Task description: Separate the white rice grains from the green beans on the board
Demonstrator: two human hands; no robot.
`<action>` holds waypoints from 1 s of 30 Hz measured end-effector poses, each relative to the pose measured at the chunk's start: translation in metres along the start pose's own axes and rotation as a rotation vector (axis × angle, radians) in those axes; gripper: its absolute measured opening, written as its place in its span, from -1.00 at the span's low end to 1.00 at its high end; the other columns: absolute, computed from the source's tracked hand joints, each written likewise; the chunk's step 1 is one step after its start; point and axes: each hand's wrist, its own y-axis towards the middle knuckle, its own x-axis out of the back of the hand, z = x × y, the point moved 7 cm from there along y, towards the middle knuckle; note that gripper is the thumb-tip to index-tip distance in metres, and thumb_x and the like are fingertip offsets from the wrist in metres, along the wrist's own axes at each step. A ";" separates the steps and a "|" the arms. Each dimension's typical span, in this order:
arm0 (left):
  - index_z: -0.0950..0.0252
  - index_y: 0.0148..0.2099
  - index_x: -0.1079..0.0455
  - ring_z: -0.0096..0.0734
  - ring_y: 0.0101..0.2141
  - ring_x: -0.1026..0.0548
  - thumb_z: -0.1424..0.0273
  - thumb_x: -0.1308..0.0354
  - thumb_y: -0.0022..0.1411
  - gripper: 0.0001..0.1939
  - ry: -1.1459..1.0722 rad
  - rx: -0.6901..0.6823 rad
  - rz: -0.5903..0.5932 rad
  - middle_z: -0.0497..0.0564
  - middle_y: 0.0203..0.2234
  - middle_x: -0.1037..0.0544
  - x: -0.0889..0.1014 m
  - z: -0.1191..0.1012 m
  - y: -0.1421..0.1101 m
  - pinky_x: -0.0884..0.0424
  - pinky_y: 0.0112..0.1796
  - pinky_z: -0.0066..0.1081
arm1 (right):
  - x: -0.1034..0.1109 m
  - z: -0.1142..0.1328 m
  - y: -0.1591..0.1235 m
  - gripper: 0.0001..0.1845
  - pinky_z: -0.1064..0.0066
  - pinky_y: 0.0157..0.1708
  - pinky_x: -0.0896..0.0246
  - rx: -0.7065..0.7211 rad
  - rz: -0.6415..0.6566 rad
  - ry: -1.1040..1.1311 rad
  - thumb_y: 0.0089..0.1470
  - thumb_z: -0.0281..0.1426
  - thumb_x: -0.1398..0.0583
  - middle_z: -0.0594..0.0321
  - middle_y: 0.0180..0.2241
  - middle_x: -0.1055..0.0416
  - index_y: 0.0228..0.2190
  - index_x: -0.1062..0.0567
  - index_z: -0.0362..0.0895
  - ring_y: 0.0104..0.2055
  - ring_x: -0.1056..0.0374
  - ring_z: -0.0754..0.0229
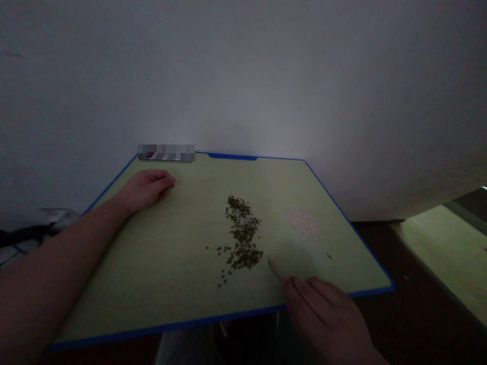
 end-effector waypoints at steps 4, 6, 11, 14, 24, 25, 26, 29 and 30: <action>0.27 -0.49 -0.31 -0.54 -0.68 -0.21 0.19 -0.07 0.03 -0.76 -0.004 -0.006 0.006 -0.17 -0.76 -0.28 0.000 0.001 0.001 -0.12 -0.60 -0.48 | 0.004 0.015 0.004 -0.67 0.37 -0.43 -0.25 0.057 -0.054 0.056 0.29 -0.57 0.04 0.18 -0.39 -0.57 -0.24 -0.52 -0.27 -0.44 -0.40 0.21; 0.27 -0.49 -0.31 -0.54 -0.68 -0.22 0.18 -0.08 0.03 -0.75 -0.007 -0.011 0.008 -0.17 -0.76 -0.28 0.000 0.003 0.002 -0.13 -0.60 -0.48 | 0.003 0.018 0.007 -0.64 0.38 -0.45 -0.24 0.062 -0.055 0.067 0.30 -0.57 0.06 0.19 -0.41 -0.57 -0.27 -0.53 -0.26 -0.46 -0.39 0.22; 0.27 -0.48 -0.32 -0.54 -0.68 -0.22 0.19 -0.07 0.04 -0.76 -0.006 0.001 0.004 -0.17 -0.75 -0.28 0.000 0.005 0.003 -0.13 -0.59 -0.47 | -0.006 0.002 0.004 -0.60 0.34 -0.45 -0.27 0.007 0.003 0.020 0.31 -0.56 0.10 0.16 -0.42 -0.55 -0.26 -0.53 -0.26 -0.44 -0.39 0.18; 0.27 -0.47 -0.33 -0.53 -0.67 -0.24 0.19 -0.07 0.05 -0.76 0.007 0.006 0.005 -0.17 -0.74 -0.30 0.000 0.005 0.003 -0.15 -0.58 -0.48 | -0.009 -0.011 -0.001 -0.69 0.33 -0.46 -0.28 -0.048 0.023 -0.028 0.28 -0.55 0.02 0.13 -0.42 -0.54 -0.27 -0.52 -0.27 -0.44 -0.38 0.17; 0.26 -0.49 -0.31 -0.53 -0.67 -0.22 0.20 -0.08 0.06 -0.76 0.003 0.000 0.012 -0.17 -0.75 -0.28 0.001 -0.001 -0.001 -0.14 -0.57 -0.46 | -0.008 0.002 0.007 -0.66 0.36 -0.46 -0.27 0.008 0.009 0.014 0.23 -0.60 0.04 0.14 -0.42 -0.54 -0.27 -0.53 -0.26 -0.44 -0.36 0.18; 0.26 -0.50 -0.30 -0.52 -0.67 -0.22 0.20 -0.07 0.05 -0.76 0.006 0.002 0.010 -0.17 -0.75 -0.28 0.001 -0.003 -0.001 -0.15 -0.57 -0.46 | -0.011 -0.001 0.008 -0.67 0.35 -0.46 -0.27 0.002 0.016 0.007 0.22 -0.61 0.03 0.13 -0.42 -0.54 -0.27 -0.53 -0.27 -0.44 -0.37 0.17; 0.26 -0.50 -0.30 -0.52 -0.67 -0.23 0.21 -0.07 0.05 -0.76 0.010 0.006 0.009 -0.16 -0.75 -0.28 0.001 -0.005 -0.002 -0.15 -0.57 -0.46 | -0.015 -0.004 0.008 -0.68 0.34 -0.46 -0.27 -0.003 0.029 -0.005 0.21 -0.61 0.02 0.13 -0.42 -0.54 -0.26 -0.53 -0.28 -0.44 -0.37 0.16; 0.26 -0.51 -0.30 -0.53 -0.67 -0.22 0.22 -0.06 0.06 -0.77 0.026 0.018 0.001 -0.17 -0.76 -0.27 0.001 -0.008 -0.005 -0.14 -0.57 -0.46 | -0.020 -0.015 0.007 -0.70 0.32 -0.45 -0.28 -0.034 0.045 -0.047 0.20 -0.60 0.00 0.10 -0.41 -0.54 -0.25 -0.53 -0.29 -0.43 -0.37 0.14; 0.26 -0.51 -0.30 -0.53 -0.67 -0.22 0.21 -0.06 0.06 -0.76 0.029 0.021 0.000 -0.17 -0.76 -0.27 0.001 -0.008 -0.005 -0.14 -0.57 -0.46 | -0.020 -0.018 0.006 -0.72 0.31 -0.45 -0.29 -0.042 0.043 -0.054 0.20 -0.59 -0.02 0.10 -0.40 -0.54 -0.25 -0.53 -0.28 -0.42 -0.37 0.13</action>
